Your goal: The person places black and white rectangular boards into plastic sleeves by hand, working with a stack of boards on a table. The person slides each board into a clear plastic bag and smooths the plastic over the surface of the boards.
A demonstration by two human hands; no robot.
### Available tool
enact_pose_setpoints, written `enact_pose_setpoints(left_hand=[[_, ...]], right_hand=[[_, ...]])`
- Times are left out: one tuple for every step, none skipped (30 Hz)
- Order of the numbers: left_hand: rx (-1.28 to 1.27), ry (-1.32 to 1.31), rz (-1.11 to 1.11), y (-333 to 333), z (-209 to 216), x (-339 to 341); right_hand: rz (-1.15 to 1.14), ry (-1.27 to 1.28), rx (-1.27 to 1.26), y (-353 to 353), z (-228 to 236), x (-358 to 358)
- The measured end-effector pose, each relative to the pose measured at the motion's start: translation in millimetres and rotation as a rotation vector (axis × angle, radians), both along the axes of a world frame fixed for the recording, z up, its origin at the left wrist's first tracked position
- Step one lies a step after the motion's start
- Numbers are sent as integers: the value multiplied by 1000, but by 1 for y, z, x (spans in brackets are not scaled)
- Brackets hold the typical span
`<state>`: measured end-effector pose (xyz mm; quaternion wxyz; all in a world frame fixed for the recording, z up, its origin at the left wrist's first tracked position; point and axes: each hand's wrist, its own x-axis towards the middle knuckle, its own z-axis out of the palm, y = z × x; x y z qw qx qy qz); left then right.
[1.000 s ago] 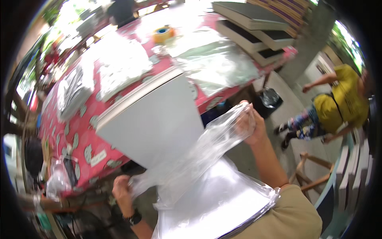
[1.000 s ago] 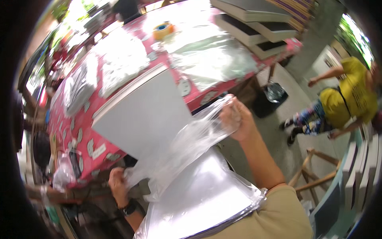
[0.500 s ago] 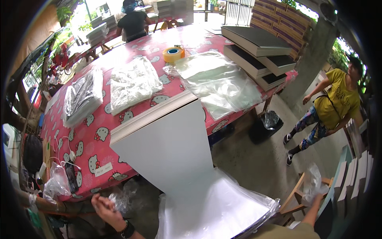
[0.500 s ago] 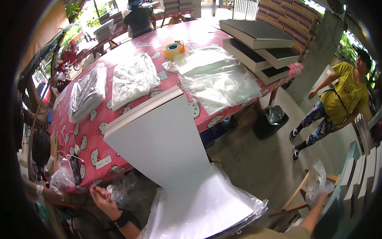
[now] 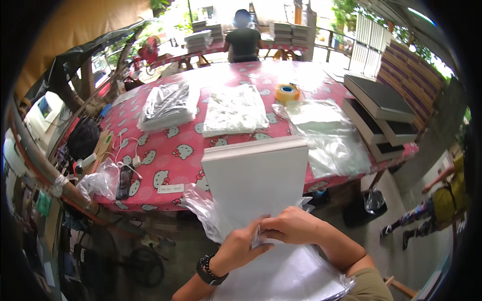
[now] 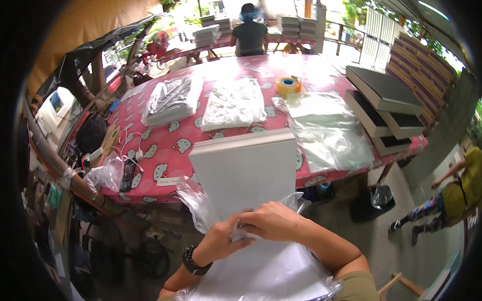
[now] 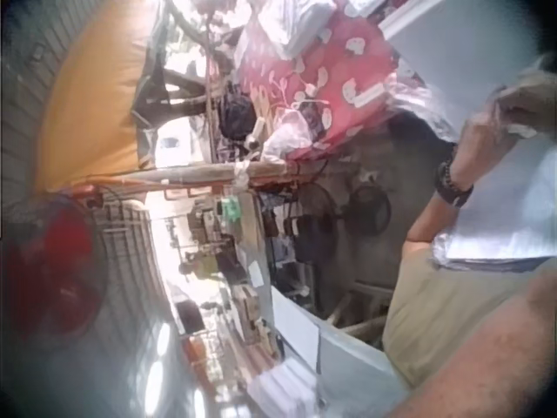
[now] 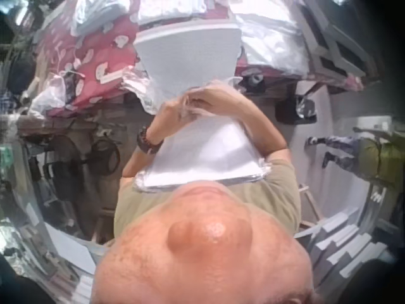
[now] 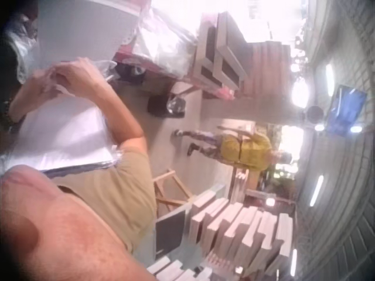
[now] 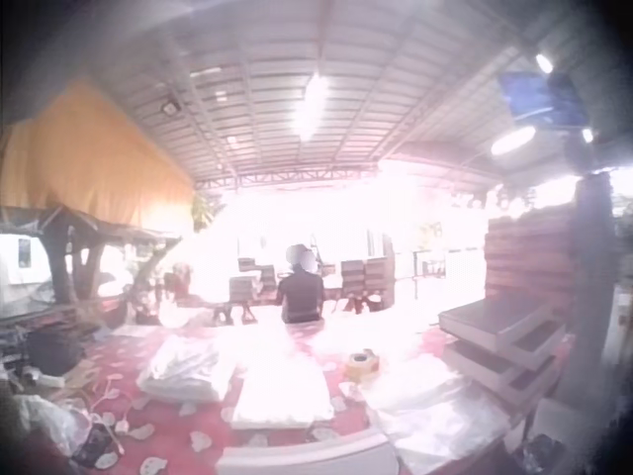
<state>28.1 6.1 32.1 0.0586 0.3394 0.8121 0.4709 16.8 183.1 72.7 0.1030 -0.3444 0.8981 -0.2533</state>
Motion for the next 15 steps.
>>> enact_pose_setpoints(left_hand=[[-12, -113, -78, -8, -9, 3], [-22, -225, -157, -17, -13, 3], [157, -367, -197, -24, -17, 0], [327, -515, -231, -33, -20, -3], [499, -661, -263, -40, -24, -6], [729, -776, -149, -46, -27, -6], [957, -885, -37, -49, -29, -6], [1183, -989, 81, -51, -31, -7], [1333, -1043, -55, -55, -33, -10], [1480, -1093, -197, -58, -39, -17], [1624, -1139, -346, -60, -45, -22], [1617, -1195, -263, -64, -52, -23], [1611, -1245, -181, -68, -62, -19], [1604, -1295, -97, -72, -70, -14], [1456, -1206, -127, -70, -74, -10]], right_hand=[[4, -39, -37, 0, 4, -1], [6, -77, -73, 3, 8, -1], [-14, -124, -102, 9, 9, 1], [68, -319, -170, 15, 7, 2], [149, -513, -237, 20, 2, 6], [239, -710, -308, 21, -4, 8], [361, -726, -350, 20, -17, 14], [482, -739, -394, 18, -37, 20], [611, -743, -442, 15, -47, 23], [696, -723, -533, 15, -50, 24], [778, -700, -625, 16, -51, 24], [862, -673, -710, 18, -51, 23], [784, -584, -844, 30, -40, 15], [569, -549, -1269, 38, -43, 14], [335, -402, -1637, 46, -48, 11]])
